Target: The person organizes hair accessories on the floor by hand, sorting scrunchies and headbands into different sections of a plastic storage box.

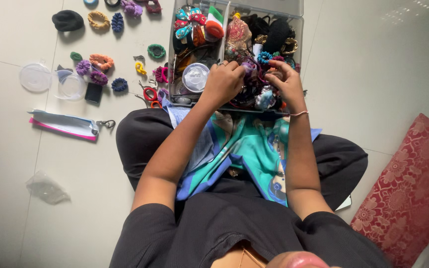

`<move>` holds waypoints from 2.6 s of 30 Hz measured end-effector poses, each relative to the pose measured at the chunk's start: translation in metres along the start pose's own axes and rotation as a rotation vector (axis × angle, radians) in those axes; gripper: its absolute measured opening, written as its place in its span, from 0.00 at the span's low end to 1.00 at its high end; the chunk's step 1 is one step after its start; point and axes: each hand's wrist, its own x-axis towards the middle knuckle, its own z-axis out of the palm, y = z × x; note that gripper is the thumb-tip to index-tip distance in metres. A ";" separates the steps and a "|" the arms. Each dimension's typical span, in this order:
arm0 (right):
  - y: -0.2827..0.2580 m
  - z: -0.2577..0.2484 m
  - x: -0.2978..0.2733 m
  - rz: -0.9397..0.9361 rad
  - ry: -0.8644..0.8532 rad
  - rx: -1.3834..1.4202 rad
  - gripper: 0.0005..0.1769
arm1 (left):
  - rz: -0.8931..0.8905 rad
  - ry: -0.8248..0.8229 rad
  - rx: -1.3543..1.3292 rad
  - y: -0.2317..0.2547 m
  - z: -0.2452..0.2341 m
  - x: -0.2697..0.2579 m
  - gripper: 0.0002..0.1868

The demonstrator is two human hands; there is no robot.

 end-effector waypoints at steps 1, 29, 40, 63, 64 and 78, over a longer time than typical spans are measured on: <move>-0.003 0.000 -0.003 -0.020 0.034 0.009 0.19 | -0.001 0.001 0.017 0.002 -0.002 -0.001 0.07; -0.117 0.022 -0.042 -0.313 -0.003 -0.027 0.10 | -0.224 -0.374 -1.128 0.015 0.013 0.006 0.14; -0.059 0.007 -0.020 -0.065 0.002 -0.026 0.11 | -0.027 -0.067 -0.853 -0.024 -0.140 0.010 0.20; -0.087 0.162 -0.006 0.470 -0.273 1.436 0.26 | 0.108 0.117 -0.359 0.000 -0.061 0.018 0.10; -0.085 0.152 -0.001 0.503 -0.203 1.430 0.26 | 0.098 0.082 -0.326 0.001 -0.057 0.020 0.10; 0.029 0.087 0.022 0.288 -0.059 1.527 0.25 | 0.174 -0.170 -0.230 0.052 -0.009 0.003 0.21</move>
